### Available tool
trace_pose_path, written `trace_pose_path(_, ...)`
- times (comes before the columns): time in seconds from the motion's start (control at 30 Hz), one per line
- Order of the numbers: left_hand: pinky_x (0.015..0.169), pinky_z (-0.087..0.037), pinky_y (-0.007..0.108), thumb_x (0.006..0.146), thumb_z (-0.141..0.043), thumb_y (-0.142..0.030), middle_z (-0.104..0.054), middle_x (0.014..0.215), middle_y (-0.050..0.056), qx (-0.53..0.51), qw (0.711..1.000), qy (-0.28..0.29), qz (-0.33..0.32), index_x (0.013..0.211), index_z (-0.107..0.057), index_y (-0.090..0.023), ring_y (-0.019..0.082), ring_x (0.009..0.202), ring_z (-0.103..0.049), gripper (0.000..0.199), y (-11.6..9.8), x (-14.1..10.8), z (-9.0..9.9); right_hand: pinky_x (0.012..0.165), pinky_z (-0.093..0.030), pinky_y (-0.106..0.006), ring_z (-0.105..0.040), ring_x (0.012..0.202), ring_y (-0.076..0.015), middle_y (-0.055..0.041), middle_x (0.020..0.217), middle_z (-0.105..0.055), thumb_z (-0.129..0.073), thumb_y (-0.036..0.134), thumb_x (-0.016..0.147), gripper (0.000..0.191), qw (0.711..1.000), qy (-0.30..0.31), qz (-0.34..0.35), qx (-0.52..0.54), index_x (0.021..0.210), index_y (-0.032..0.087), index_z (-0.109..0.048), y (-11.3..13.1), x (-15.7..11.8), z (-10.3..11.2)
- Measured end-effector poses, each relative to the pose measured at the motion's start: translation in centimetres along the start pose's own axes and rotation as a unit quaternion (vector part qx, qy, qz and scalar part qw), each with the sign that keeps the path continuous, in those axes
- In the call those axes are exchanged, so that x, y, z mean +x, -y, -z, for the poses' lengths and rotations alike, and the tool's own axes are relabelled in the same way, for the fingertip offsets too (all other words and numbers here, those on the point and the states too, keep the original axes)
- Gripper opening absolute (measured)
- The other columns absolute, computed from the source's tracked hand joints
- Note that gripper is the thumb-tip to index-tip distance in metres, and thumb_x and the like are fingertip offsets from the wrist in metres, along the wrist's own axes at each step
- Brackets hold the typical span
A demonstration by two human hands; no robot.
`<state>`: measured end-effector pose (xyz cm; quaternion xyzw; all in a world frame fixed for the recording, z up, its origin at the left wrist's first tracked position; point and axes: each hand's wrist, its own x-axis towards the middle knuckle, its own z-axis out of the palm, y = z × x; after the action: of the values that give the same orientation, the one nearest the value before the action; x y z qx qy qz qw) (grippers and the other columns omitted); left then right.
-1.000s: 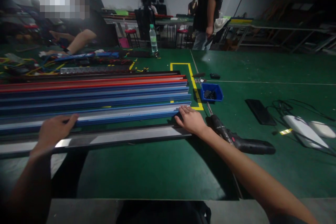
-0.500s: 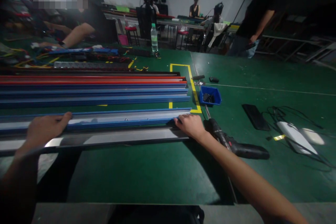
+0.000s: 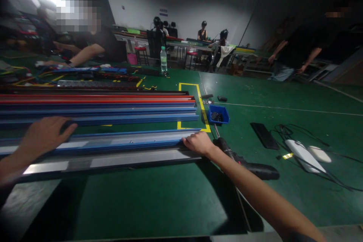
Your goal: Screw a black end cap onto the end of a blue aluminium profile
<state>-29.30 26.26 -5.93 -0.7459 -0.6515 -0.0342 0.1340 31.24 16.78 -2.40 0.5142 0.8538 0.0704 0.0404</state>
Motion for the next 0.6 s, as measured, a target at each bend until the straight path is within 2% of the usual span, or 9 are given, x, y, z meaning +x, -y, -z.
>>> trace_pose_path(0.07, 0.111, -0.044, 0.058, 0.095, -0.018, -0.068, -0.065, 0.139, 0.026, -0.028, 0.999, 0.019, -0.013, 0.139, -0.062, -0.004, 0.043, 0.130, -0.059, 0.090, 0.3, 1.5, -1.1, 0.071, -0.045, -0.031, -0.074, 0.077, -0.0226, -0.0105, 0.085, -0.080, -0.048, 0.047, 0.108, 0.052, 1.000, -0.003, 0.015, 0.012, 0.083, 0.016, -0.081, -0.7, 0.5, 0.3)
trace_pose_path(0.13, 0.117, -0.042, 0.051, 0.096, -0.019, -0.065, -0.063, 0.145, 0.023, -0.050, 0.997, 0.044, -0.027, 0.143, -0.059, -0.003, 0.038, 0.137, -0.057, 0.088, 0.7, 2.5, -2.3, 0.082, -0.049, -0.034, -0.075, 0.088, -0.0258, -0.0119, 0.093, -0.081, -0.047, 0.049, 0.107, 0.051, 1.000, -0.014, 0.005, 0.025, 0.090, 0.016, -0.082, -1.7, 1.3, 0.5)
trace_pose_path(0.2, 0.119, -0.042, 0.048, 0.094, -0.022, -0.066, -0.063, 0.146, 0.023, -0.070, 0.995, 0.064, -0.031, 0.144, -0.058, -0.002, 0.035, 0.138, -0.058, 0.089, 1.0, 3.1, -3.4, 0.096, -0.049, -0.039, -0.073, 0.106, -0.0305, -0.0167, 0.111, -0.079, -0.038, 0.046, 0.110, 0.055, 0.998, -0.039, -0.038, 0.034, 0.111, 0.012, -0.080, -2.7, 2.6, 0.4)
trace_pose_path(0.27, 0.121, -0.041, 0.049, 0.092, -0.024, -0.068, -0.063, 0.147, 0.025, -0.085, 0.993, 0.073, -0.023, 0.144, -0.057, 0.001, 0.036, 0.140, -0.057, 0.093, 1.4, 3.2, -4.2, 0.112, -0.042, -0.044, -0.062, 0.131, -0.0339, -0.0199, 0.139, -0.069, -0.034, 0.048, 0.111, 0.059, 0.994, -0.062, -0.080, 0.045, 0.141, 0.008, -0.066, -3.5, 4.1, 0.0)
trace_pose_path(0.33, 0.122, -0.039, 0.052, 0.091, -0.024, -0.071, -0.061, 0.149, 0.026, -0.096, 0.992, 0.076, -0.011, 0.145, -0.056, 0.003, 0.038, 0.142, -0.054, 0.097, 1.7, 3.2, -4.7, 0.121, -0.035, -0.046, -0.050, 0.146, -0.0349, -0.0215, 0.156, -0.055, -0.028, 0.052, 0.111, 0.069, 0.990, -0.065, -0.116, 0.057, 0.157, 0.005, -0.049, -3.9, 5.5, -0.8)
trace_pose_path(0.43, 0.123, -0.037, 0.052, 0.089, -0.025, -0.075, -0.058, 0.151, 0.027, -0.110, 0.991, 0.081, 0.000, 0.147, -0.055, 0.003, 0.039, 0.143, -0.052, 0.102, 1.9, 3.2, -5.0, 0.129, -0.025, -0.047, -0.034, 0.158, -0.0347, -0.0222, 0.168, -0.039, -0.024, 0.063, 0.109, 0.084, 0.987, -0.033, -0.137, 0.076, 0.165, 0.001, -0.034, -3.9, 6.8, -2.2)
trace_pose_path(0.6, 0.122, -0.037, 0.052, 0.085, -0.029, -0.079, -0.061, 0.147, 0.028, -0.122, 0.989, 0.085, 0.012, 0.143, -0.058, 0.005, 0.041, 0.140, -0.054, 0.106, 1.9, 3.4, -4.8, 0.132, -0.017, -0.046, -0.020, 0.163, -0.0357, -0.0236, 0.173, -0.022, -0.015, 0.072, 0.106, 0.099, 0.986, 0.018, -0.138, 0.093, 0.166, -0.006, -0.025, -3.9, 7.3, -3.1)
